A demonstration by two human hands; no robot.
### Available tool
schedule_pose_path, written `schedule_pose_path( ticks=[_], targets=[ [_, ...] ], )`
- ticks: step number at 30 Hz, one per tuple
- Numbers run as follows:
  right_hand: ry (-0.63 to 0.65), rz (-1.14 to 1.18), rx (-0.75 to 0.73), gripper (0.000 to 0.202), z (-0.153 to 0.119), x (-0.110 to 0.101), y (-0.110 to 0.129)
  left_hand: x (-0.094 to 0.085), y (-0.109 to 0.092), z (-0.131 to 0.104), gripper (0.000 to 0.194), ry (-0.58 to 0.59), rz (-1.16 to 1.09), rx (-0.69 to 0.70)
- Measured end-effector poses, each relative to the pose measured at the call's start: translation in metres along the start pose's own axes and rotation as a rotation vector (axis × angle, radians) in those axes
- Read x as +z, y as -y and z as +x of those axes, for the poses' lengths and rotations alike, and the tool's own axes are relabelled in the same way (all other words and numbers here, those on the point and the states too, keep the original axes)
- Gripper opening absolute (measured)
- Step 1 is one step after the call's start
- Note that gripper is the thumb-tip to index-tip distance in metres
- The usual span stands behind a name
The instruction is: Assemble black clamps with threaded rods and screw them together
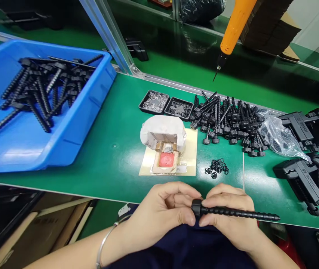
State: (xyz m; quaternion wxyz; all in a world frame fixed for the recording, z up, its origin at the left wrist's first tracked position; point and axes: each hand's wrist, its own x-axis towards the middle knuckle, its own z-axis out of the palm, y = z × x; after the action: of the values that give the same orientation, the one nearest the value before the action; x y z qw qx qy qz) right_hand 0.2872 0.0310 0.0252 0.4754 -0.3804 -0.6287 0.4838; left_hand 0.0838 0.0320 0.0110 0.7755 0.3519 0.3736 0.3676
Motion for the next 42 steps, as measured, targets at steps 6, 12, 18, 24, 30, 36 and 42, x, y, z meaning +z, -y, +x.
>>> schedule_pose_path(
  ticks=[6, 12, 18, 24, 30, 36, 42],
  targets=[
    [-0.069, -0.349, -0.31, 0.013, -0.003, 0.015, 0.0, 0.007, 0.003, 0.0, 0.025, -0.132, 0.158, 0.195],
    [-0.031, -0.504, -0.473, 0.029, -0.013, 0.013, -0.005, 0.007, -0.001, -0.005, 0.029, -0.113, 0.624, 0.588],
    [0.028, -0.193, -0.186, 0.037, -0.012, 0.008, -0.004, 0.001, -0.007, -0.01, 0.029, -0.054, 0.94, 0.739],
    [0.032, 0.279, 0.302, 0.032, 0.001, 0.018, -0.002, 0.005, -0.005, -0.011, 0.025, 0.021, 1.002, 0.771],
    [0.039, 0.187, 0.261, 0.021, -0.001, 0.021, 0.001, 0.001, -0.006, -0.015, 0.037, 0.123, 1.098, 0.761],
    [0.123, -0.132, -0.125, 0.022, -0.007, 0.012, -0.005, -0.009, -0.006, -0.017, 0.051, 0.199, 1.06, 0.737],
    [0.156, -0.367, -0.331, 0.038, -0.011, 0.006, -0.017, -0.009, -0.009, -0.012, 0.033, 0.203, 0.948, 0.545]
  ],
)
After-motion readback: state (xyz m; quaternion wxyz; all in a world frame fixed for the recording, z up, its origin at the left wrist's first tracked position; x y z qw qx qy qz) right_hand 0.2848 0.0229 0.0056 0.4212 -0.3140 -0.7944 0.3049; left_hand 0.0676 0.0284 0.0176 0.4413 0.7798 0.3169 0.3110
